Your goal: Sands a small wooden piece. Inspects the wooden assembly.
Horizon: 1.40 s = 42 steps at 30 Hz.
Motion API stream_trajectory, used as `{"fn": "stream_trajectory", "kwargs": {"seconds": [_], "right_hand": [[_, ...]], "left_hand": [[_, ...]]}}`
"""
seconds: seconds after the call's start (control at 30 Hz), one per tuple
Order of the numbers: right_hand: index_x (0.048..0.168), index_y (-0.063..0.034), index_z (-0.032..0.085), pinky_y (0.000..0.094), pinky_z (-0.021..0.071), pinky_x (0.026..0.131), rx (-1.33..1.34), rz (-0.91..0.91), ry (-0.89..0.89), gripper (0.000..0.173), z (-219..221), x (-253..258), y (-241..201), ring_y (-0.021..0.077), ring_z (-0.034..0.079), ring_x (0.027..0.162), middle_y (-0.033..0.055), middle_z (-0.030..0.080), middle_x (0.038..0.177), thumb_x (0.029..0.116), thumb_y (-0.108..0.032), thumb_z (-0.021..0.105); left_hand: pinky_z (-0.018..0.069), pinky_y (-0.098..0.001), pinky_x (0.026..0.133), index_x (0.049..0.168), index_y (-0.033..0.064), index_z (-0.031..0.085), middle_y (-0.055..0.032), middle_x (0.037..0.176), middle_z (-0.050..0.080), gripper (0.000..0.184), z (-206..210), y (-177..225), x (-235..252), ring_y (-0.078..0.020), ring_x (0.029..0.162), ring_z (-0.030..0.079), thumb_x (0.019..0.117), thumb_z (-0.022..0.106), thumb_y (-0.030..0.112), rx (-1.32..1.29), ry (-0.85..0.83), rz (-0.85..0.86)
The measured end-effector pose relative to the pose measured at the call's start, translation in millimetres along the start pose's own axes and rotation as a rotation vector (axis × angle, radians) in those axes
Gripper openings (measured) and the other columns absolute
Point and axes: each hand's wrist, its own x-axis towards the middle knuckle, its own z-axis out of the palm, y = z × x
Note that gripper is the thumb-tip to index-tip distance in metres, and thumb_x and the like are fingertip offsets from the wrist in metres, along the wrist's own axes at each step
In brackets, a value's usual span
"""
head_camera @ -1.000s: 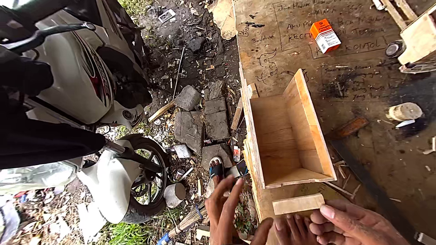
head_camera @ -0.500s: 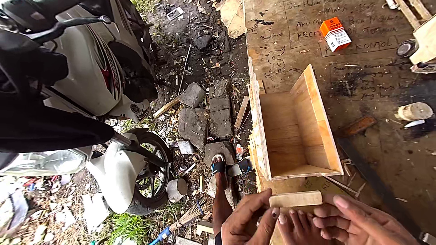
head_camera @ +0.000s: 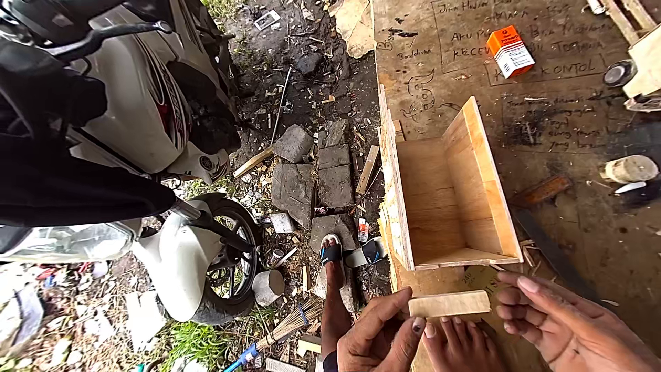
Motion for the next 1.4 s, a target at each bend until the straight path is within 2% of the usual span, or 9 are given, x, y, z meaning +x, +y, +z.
{"fn": "stream_trajectory", "kwargs": {"seconds": [0.17,0.27,0.37,0.47,0.57,0.73,0.8,0.97,1.4], "right_hand": [[0.102,-0.002,0.057,0.0128,0.0537,0.061,-0.236,-0.002,0.343,0.022,65,-21,-33,-0.0012,0.062,0.059,-0.0087,0.061,0.067,0.1072,0.001,0.036],[0.113,0.0053,0.055,0.0114,0.0501,0.07,-0.383,-0.219,0.312,0.014,43,-19,15,-0.0047,0.061,0.07,-0.0042,0.062,0.081,0.1044,-0.003,0.048],[0.121,0.0127,0.053,0.0139,0.0493,0.076,-0.528,-0.319,0.268,0.031,20,-16,55,-0.0024,0.061,0.078,0.0039,0.063,0.09,0.1018,-0.011,0.06],[0.123,0.0016,0.059,0.0225,0.0541,0.076,-0.508,-0.299,0.336,0.026,-19,1,77,0.0065,0.066,0.079,0.004,0.066,0.092,0.1049,-0.016,0.055],[0.134,0.0016,0.06,0.0401,0.0639,0.069,-0.332,-0.306,-0.063,0.036,-115,41,95,0.027,0.074,0.082,0.0182,0.073,0.102,0.1095,-0.022,0.049],[0.108,0.0034,0.06,0.0165,0.0549,0.063,-0.361,-0.17,0.252,0.017,40,-26,13,0.0019,0.063,0.063,-0.005,0.062,0.073,0.104,0.0,0.044],[0.107,0.0022,0.061,0.0182,0.0578,0.063,-0.336,-0.107,0.143,0.019,38,-30,2,0.004,0.066,0.064,-0.0048,0.066,0.074,0.1041,0.002,0.043],[0.113,0.0031,0.062,0.0296,0.0605,0.061,-0.202,-0.325,0.045,0.023,1,-17,73,0.0149,0.07,0.068,0.0066,0.07,0.082,0.1061,-0.006,0.042],[0.106,0.0055,0.069,0.0328,0.0633,0.062,-0.145,-0.339,-0.097,0.022,1,-36,50,0.0196,0.073,0.072,0.0127,0.074,0.089,0.0986,0.002,0.049]], "left_hand": [[0.0605,-0.0311,0.09,0.122,-0.0033,0.071,-0.0072,0.112,0.073,0.03,-2,1,-5,-0.0121,0.096,0.071,0.0921,0.068,-0.006,-0.01,0.002,0.015],[0.061,-0.0311,0.089,0.122,-0.0037,0.071,-0.0073,0.111,0.073,0.03,-5,3,-8,-0.0122,0.095,0.071,0.0921,0.068,-0.006,-0.02,0.002,0.012],[0.061,-0.0305,0.088,0.122,-0.0033,0.071,-0.0071,0.111,0.073,0.03,-7,3,-12,-0.0119,0.095,0.071,0.0921,0.068,-0.006,-0.025,0.006,0.018],[0.0609,-0.0309,0.089,0.122,-0.0028,0.072,-0.0072,0.112,0.073,0.03,-10,5,-16,-0.0121,0.095,0.071,0.0918,0.068,-0.007,-0.028,0.005,0.021],[0.061,-0.0324,0.089,0.123,-0.0039,0.071,-0.0087,0.112,0.073,0.031,-13,5,-20,-0.0137,0.096,0.071,0.0918,0.068,-0.008,-0.031,-0.011,0.032],[0.0605,-0.0302,0.089,0.122,-0.0038,0.071,-0.006,0.114,0.073,0.031,-15,9,-27,-0.0108,0.097,0.071,0.0912,0.068,-0.009,-0.016,-0.003,0.034],[0.0604,-0.0304,0.089,0.122,-0.0035,0.071,-0.0057,0.114,0.073,0.031,-16,8,-29,-0.0107,0.096,0.071,0.0912,0.068,-0.008,-0.014,-0.005,0.036],[0.0611,-0.0342,0.09,0.125,-0.0066,0.068,-0.0113,0.115,0.072,0.034,-20,-3,-31,-0.0157,0.096,0.071,0.0913,0.067,-0.011,-0.034,-0.07,0.06],[0.061,-0.0319,0.089,0.122,-0.0079,0.069,-0.0101,0.113,0.072,0.033,-13,3,-27,-0.0138,0.095,0.071,0.0896,0.067,-0.013,-0.005,-0.085,0.052]]}}
